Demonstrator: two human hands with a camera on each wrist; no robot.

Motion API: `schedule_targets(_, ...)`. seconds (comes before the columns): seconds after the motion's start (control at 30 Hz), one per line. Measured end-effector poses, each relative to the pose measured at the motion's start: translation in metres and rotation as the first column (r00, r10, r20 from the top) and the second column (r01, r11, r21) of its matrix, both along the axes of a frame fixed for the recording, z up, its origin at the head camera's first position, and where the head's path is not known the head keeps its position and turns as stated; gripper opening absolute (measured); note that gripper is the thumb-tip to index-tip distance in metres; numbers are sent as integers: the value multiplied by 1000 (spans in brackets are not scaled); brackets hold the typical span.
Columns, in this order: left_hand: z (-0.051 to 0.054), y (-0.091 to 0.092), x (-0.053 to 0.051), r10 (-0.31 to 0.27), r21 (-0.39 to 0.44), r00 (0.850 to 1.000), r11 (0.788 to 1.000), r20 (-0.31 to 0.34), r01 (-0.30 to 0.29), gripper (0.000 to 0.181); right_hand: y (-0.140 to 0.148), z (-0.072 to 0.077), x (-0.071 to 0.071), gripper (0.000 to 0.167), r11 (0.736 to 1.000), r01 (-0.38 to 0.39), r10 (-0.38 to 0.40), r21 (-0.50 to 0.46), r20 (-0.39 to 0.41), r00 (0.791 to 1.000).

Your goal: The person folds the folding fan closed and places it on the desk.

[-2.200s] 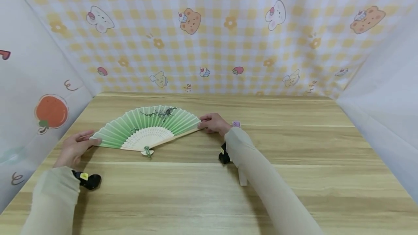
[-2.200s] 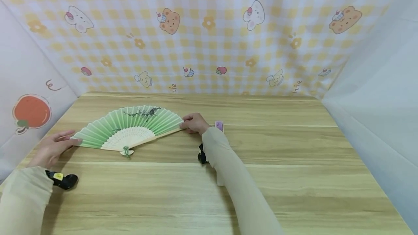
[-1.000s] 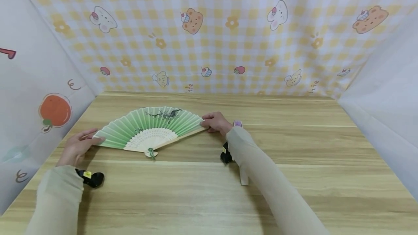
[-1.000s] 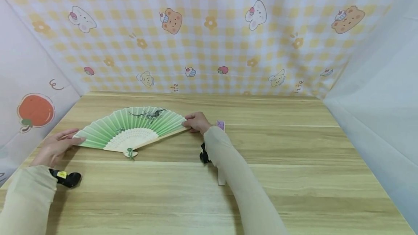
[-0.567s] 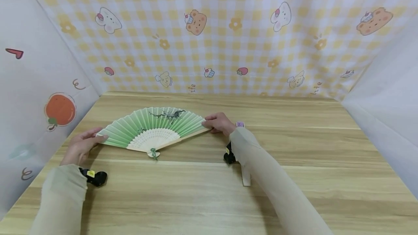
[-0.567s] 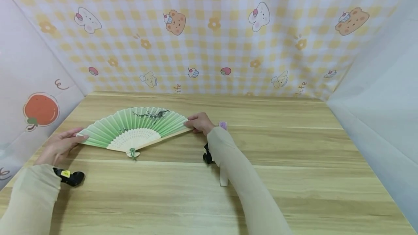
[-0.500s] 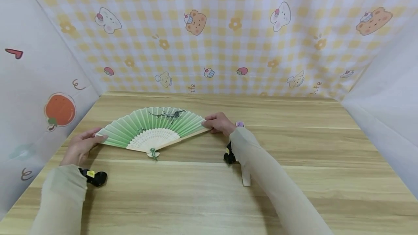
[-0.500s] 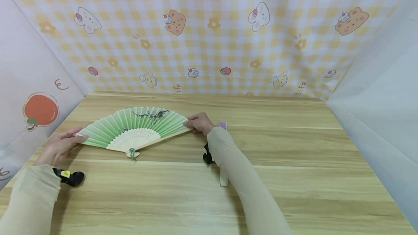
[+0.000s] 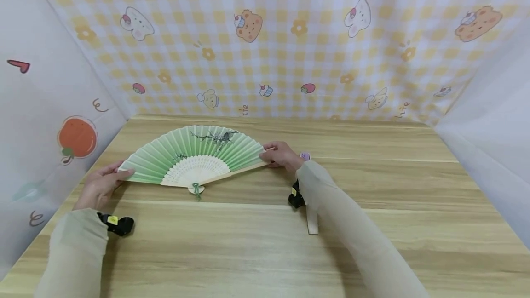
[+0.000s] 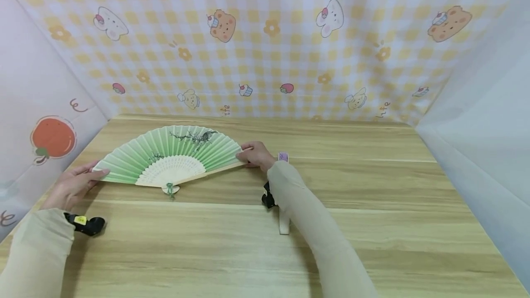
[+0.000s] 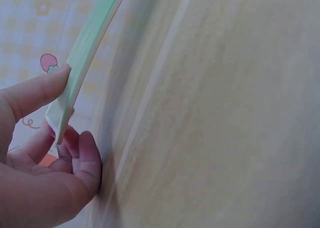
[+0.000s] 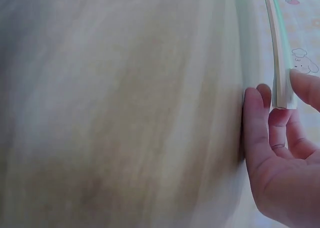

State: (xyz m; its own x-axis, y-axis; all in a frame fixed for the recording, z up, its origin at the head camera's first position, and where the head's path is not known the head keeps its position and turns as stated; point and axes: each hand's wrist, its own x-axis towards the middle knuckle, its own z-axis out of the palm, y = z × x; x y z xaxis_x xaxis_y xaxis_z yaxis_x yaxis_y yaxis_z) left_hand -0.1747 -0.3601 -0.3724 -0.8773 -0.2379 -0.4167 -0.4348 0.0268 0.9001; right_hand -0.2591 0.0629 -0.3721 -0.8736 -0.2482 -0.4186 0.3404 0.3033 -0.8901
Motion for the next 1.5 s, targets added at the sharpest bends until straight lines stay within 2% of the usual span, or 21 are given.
schedule_targets(0.13,2,-2,3,-75,21,997,997,-24,75,96,1,1,2,42,998,14,-12,-56,34,999)
schedule_targets(0.33,5,-3,7,-114,73,993,991,-31,116,89,1,6,9,39,995,29,-26,-92,39,999)
schedule_targets(0.53,8,0,9,-119,166,986,977,-113,137,24,4,10,14,38,993,40,-38,-108,20,999)
schedule_targets(0.63,10,3,8,-120,184,983,972,-139,145,25,7,11,16,39,993,43,-42,-106,11,999)
schedule_targets(0.8,9,7,8,-62,189,987,978,-146,89,39,11,14,19,38,994,33,-35,-104,-15,999)
schedule_targets(0.97,9,9,11,-35,206,984,976,-174,71,38,13,17,24,38,993,17,-22,-118,-44,999)
schedule_targets(1.13,9,11,12,-43,219,980,972,-196,86,32,19,17,29,45,983,13,-23,-184,-51,998)
schedule_targets(1.27,12,14,13,-71,204,978,973,-198,112,28,25,17,32,50,975,10,-23,-220,-56,998)
schedule_targets(1.5,19,23,16,-124,248,965,952,-231,182,28,44,24,40,50,959,13,-42,-283,-94,995)
